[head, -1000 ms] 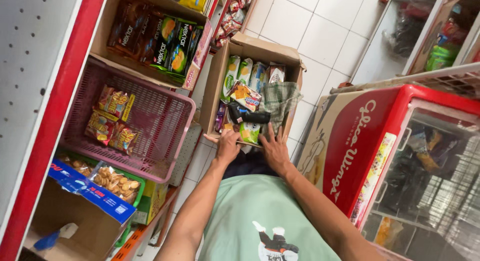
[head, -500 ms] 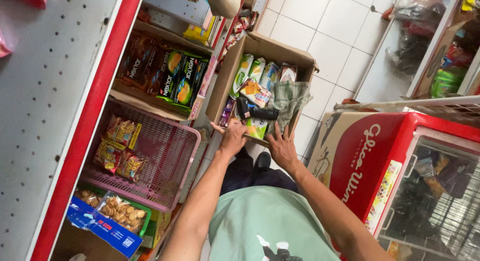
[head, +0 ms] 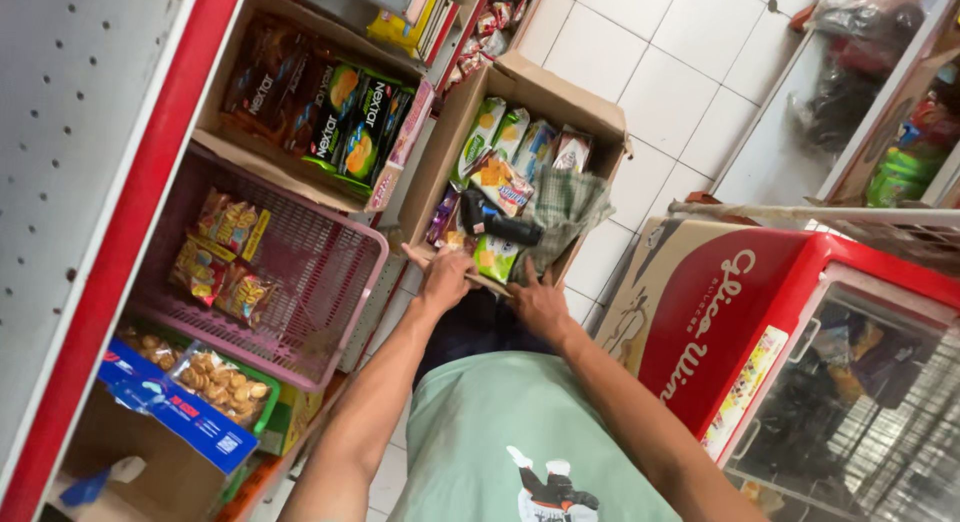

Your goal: The person opens a commercial refrigerator and uses a handheld barcode scanner to scan small cartons of beverages before placing them on the shelf. They then move to a cardboard box of snacks, scan each item, and place them on a nearby shelf.

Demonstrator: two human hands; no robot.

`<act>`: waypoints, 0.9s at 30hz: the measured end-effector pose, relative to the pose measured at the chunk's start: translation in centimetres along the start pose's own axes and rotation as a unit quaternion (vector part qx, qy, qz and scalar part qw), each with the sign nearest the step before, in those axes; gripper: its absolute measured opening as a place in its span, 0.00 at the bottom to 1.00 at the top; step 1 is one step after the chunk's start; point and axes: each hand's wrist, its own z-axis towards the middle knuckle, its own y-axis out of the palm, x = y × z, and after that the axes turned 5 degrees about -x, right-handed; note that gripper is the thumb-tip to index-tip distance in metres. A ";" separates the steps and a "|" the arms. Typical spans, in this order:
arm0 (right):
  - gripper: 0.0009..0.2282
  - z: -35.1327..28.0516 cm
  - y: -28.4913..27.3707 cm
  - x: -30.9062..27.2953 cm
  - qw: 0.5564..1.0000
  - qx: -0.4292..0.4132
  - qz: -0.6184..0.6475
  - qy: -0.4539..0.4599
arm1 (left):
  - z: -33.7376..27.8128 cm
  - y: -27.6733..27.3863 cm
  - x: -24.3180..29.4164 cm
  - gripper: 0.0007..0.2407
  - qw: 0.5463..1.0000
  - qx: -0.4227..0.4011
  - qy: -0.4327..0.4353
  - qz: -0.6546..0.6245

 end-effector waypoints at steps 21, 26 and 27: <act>0.27 0.8 -10.4 2.9 0.998 -0.002 0.057 -0.001 | 6.7 -4.5 4.5 0.21 0.981 -0.129 -0.078 0.120; 0.23 4.2 -14.0 6.9 0.952 0.286 -0.046 -0.102 | 9.8 -3.1 4.5 0.19 0.972 -0.081 -0.152 -0.159; 0.26 5.1 -14.0 7.8 0.918 0.357 -0.087 -0.146 | 11.0 -2.1 4.2 0.19 0.964 -0.045 -0.157 -0.212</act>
